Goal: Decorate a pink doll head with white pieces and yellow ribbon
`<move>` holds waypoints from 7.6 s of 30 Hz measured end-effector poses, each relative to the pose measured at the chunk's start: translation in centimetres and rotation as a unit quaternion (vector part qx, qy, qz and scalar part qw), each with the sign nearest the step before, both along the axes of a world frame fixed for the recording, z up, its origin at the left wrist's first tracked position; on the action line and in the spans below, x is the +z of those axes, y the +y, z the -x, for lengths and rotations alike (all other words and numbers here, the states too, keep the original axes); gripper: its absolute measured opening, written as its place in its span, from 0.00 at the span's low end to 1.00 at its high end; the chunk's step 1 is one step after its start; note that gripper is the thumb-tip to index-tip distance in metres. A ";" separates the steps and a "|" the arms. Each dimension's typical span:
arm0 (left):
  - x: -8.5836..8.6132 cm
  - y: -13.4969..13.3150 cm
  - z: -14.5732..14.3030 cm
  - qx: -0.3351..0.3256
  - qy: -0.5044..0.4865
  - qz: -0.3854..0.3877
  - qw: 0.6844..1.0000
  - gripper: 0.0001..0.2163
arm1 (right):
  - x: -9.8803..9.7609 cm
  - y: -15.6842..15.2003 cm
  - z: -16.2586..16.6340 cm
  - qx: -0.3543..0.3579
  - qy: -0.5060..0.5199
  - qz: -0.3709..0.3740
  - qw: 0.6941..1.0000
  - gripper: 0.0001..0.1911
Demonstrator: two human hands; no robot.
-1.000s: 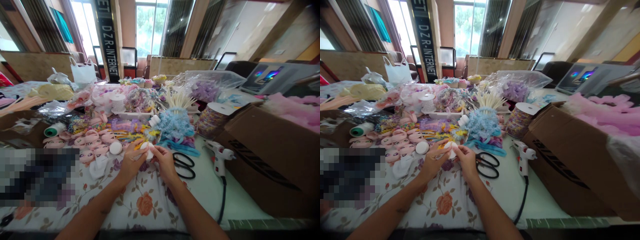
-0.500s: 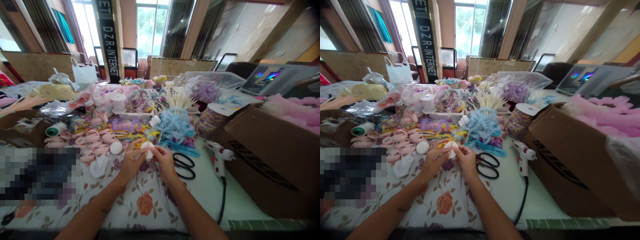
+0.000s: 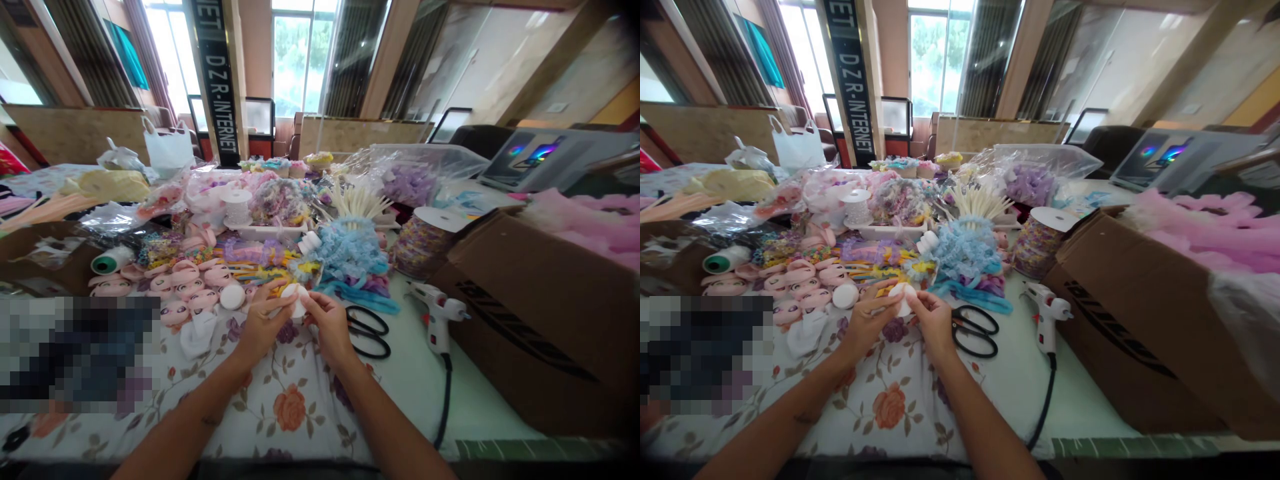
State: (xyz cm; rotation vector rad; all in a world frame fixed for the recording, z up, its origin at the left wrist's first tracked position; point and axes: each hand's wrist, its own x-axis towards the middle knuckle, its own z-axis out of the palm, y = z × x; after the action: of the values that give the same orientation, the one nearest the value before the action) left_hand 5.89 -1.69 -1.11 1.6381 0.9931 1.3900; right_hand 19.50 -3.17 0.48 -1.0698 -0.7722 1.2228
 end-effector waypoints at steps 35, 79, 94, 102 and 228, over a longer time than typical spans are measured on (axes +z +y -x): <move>0.7 -0.2 1.0 -0.027 0.279 -0.362 0.889 0.19 | -0.1 0.7 -1.5 0.099 0.016 0.051 0.994 0.15; 2.1 -0.8 0.2 0.044 -0.177 0.160 0.970 0.22 | 0.2 0.2 -1.0 0.168 -0.057 -0.072 0.981 0.15; 2.0 -1.3 -0.4 0.059 -0.185 0.139 0.971 0.24 | 0.4 -0.1 -0.8 0.168 -0.072 -0.108 0.977 0.16; 2.1 -1.4 -0.2 0.024 -0.171 0.115 0.978 0.27 | 0.4 -0.1 -0.8 0.184 -0.008 -0.119 0.976 0.22; 1.9 2.3 2.7 0.052 -0.407 0.199 0.890 0.15 | 1.0 -0.4 -1.8 0.283 -0.091 -0.124 0.947 0.20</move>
State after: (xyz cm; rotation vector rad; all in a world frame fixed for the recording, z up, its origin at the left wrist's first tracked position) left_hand 3.14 0.61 0.75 0.5898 0.7752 1.5978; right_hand 21.33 -3.60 1.48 -0.7792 -1.4063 1.4638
